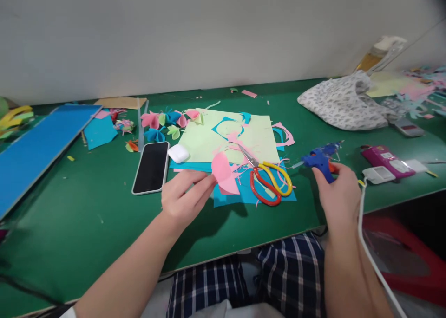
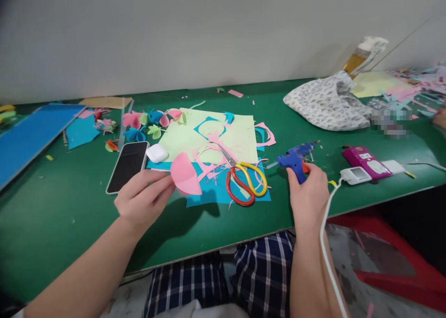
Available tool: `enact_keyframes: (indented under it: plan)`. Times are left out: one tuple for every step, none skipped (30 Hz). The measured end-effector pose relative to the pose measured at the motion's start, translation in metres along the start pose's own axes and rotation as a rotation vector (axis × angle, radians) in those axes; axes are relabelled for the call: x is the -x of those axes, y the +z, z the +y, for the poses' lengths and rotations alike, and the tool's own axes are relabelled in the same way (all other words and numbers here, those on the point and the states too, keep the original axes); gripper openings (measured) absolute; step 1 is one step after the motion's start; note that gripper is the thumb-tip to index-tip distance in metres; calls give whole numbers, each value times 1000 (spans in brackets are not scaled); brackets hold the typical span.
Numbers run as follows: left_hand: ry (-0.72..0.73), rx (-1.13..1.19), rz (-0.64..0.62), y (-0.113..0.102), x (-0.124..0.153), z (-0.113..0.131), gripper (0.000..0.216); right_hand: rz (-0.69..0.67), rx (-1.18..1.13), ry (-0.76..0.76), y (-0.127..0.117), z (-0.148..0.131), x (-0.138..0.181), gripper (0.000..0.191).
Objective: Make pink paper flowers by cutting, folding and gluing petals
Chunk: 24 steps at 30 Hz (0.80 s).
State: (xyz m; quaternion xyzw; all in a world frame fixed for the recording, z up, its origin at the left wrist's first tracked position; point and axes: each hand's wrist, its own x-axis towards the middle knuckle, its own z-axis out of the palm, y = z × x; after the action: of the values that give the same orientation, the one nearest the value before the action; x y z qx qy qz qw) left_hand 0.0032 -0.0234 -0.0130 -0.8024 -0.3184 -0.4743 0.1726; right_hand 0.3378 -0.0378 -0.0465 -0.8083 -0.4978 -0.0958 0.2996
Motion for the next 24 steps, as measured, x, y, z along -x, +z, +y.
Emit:
enact_keyframes:
  plan:
    - [5,-12,0,1,1,0,19,12,-59,55,-2,-3,0,45]
    - [6,-22,4,2,1,-1,19,9,-158,121,-4,-6,1,45]
    - [9,-29,7,2,1,-1,19,-9,-301,197,-7,-11,2,44]
    - [15,-34,3,3,0,-1,19,-58,-500,293,-11,-17,3,44]
    - [18,-36,-1,3,0,-1,19,-140,-740,363,-15,-24,5,42]
    - [17,-41,2,4,0,-1,19,-203,-947,398,-21,-31,8,38]
    - [12,-45,5,4,0,-1,19,-314,-1118,430,-27,-38,12,36]
    - [2,-46,12,4,0,0,19,-453,-1256,454,-33,-44,16,40]
    - [-10,-46,16,4,0,1,20,-572,-1356,470,-40,-50,21,45]
    - [-21,-45,23,4,0,2,20,-648,-1422,453,-47,-55,27,49]
    - [-28,-43,27,4,0,3,20,-714,-1475,424,-52,-59,33,52]
    - [-34,-41,19,3,0,4,20,-814,-1484,409,-57,-63,40,54]
    - [-42,-39,10,2,0,6,20,-910,-1474,396,-60,-66,47,55]
    - [-49,-36,0,2,0,7,19,-996,-1472,390,-63,-68,53,57]
    - [-51,-30,-11,1,0,8,19,-1075,-1463,403,-65,-70,59,54]
    - [-54,-22,-18,0,0,10,19,-1100,-1458,418,-66,-71,65,54]
    - [-57,-14,-25,-1,0,11,20,-1122,-1452,422,-66,-72,69,51]
    - [-59,-8,-28,-1,0,11,20,-1125,-1441,429,-67,-72,72,50]
    - [-62,-6,-32,-2,0,12,20,-1123,-1423,443,-67,-73,74,49]
    - [-68,-8,-38,-2,0,13,20,-1120,-1404,457,-67,-73,75,50]
    - [-76,-11,-44,-2,0,13,20,-1117,-1383,476,-68,-73,76,52]
    - [-82,-14,-48,-2,0,13,20,-1121,-1364,495,-68,-73,76,54]
    - [-85,-14,-50,-3,0,14,20,-1123,-1351,509,-68,-73,76,56]
    - [-87,-10,-53,-3,0,14,19,-1126,-1342,518,-68,-72,76,58]
